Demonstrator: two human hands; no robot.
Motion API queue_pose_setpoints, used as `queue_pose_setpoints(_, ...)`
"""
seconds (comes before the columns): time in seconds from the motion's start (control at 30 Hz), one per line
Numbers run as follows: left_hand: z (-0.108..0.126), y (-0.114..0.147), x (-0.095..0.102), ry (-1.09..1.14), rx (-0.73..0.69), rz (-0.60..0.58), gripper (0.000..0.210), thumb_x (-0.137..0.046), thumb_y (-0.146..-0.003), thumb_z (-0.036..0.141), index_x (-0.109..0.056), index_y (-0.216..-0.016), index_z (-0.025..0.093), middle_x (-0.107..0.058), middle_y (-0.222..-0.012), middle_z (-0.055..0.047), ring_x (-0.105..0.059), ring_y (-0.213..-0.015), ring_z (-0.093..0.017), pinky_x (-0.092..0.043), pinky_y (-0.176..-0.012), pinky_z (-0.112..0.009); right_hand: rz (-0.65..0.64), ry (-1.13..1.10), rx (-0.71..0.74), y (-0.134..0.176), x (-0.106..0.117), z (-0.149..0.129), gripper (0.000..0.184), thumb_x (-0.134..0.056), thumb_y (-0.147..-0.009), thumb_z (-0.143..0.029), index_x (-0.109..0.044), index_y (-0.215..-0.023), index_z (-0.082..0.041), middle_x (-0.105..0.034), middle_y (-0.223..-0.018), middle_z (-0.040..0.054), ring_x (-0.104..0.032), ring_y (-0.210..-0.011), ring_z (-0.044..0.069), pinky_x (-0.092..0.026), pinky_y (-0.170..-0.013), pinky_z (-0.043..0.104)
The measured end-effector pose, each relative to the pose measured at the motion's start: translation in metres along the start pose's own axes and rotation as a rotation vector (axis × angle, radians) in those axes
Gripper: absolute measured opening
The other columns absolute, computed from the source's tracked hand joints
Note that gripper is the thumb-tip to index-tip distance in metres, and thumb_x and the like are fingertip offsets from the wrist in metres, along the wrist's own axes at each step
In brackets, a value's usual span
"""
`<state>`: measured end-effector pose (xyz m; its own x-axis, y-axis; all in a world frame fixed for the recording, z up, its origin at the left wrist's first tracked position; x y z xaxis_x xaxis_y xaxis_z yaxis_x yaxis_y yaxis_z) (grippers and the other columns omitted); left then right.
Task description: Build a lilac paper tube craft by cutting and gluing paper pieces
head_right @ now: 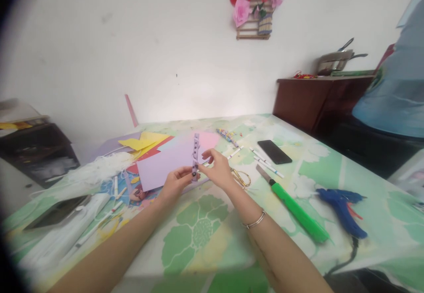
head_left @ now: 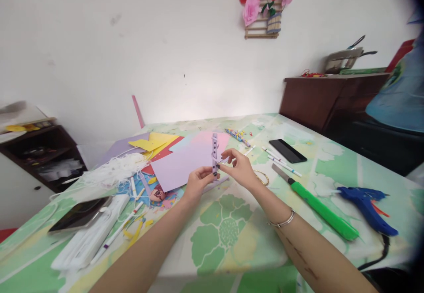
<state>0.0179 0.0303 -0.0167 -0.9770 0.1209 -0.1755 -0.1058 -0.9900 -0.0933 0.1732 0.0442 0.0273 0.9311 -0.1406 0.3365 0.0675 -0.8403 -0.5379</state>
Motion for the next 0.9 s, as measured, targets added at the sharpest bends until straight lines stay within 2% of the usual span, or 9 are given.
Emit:
queue_pose_setpoints(0.17,0.002,0.001,0.0,-0.037,-0.004,0.02,0.034,-0.076,-0.061,0.028,-0.064,-0.089,0.012,-0.073,-0.077,-0.008,-0.067,-0.073,-0.018,-0.047,-0.072,-0.027,-0.011,-0.141,-0.102,-0.005,0.002,0.013,0.021,-0.054,-0.075,-0.033,-0.065,-0.086,-0.018,-0.067,-0.084,0.0046,-0.057,-0.075,0.016,-0.041,-0.061,0.027)
queue_pose_setpoints(0.33,0.006,0.006,-0.007,-0.051,-0.009,-0.039,0.036,-0.077,-0.059,0.028,-0.062,-0.089,0.014,-0.072,-0.074,-0.007,-0.067,-0.073,-0.02,-0.047,-0.073,-0.029,-0.033,-0.273,-0.191,-0.005,-0.001,0.017,0.023,-0.059,-0.071,-0.035,-0.067,-0.084,-0.017,-0.067,-0.078,0.0047,-0.057,-0.07,0.016,-0.04,-0.057,0.026)
queue_pose_setpoints(0.47,0.006,0.008,-0.009,-0.033,-0.011,-0.073,0.034,-0.075,-0.061,0.027,-0.062,-0.089,0.014,-0.072,-0.072,-0.006,-0.067,-0.073,-0.02,-0.047,-0.074,-0.03,-0.033,-0.392,-0.232,-0.004,-0.002,0.015,0.03,-0.06,-0.07,-0.038,-0.065,-0.092,-0.017,-0.066,-0.077,0.0041,-0.055,-0.064,0.014,-0.038,-0.053,0.025)
queue_pose_setpoints(0.6,0.005,0.01,-0.011,-0.012,0.02,-0.107,0.034,-0.075,-0.06,0.026,-0.061,-0.088,0.014,-0.072,-0.073,-0.007,-0.067,-0.072,-0.02,-0.047,-0.072,-0.031,-0.026,-0.473,-0.232,-0.003,-0.001,0.015,0.034,-0.06,-0.07,-0.04,-0.064,-0.095,-0.017,-0.064,-0.079,0.0039,-0.054,-0.063,0.013,-0.038,-0.053,0.025)
queue_pose_setpoints(0.9,0.006,0.012,-0.017,0.149,0.046,-0.203,0.022,-0.069,-0.062,0.022,-0.063,-0.081,0.012,-0.07,-0.069,-0.007,-0.065,-0.067,-0.019,-0.046,-0.073,-0.032,0.036,-0.472,-0.178,-0.004,0.002,0.01,0.024,-0.06,-0.07,-0.035,-0.064,-0.086,-0.017,-0.063,-0.071,0.0017,-0.051,-0.059,0.012,-0.038,-0.054,0.025)
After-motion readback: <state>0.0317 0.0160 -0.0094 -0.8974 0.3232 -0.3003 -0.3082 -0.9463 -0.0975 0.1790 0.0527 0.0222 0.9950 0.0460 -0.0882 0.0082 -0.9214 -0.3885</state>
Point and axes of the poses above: each hand's wrist, its own y-axis away from the middle knuckle, its own x-axis out of the back of the hand, z = x × y, the point moved 3 cm from there along -y, towards the middle knuckle
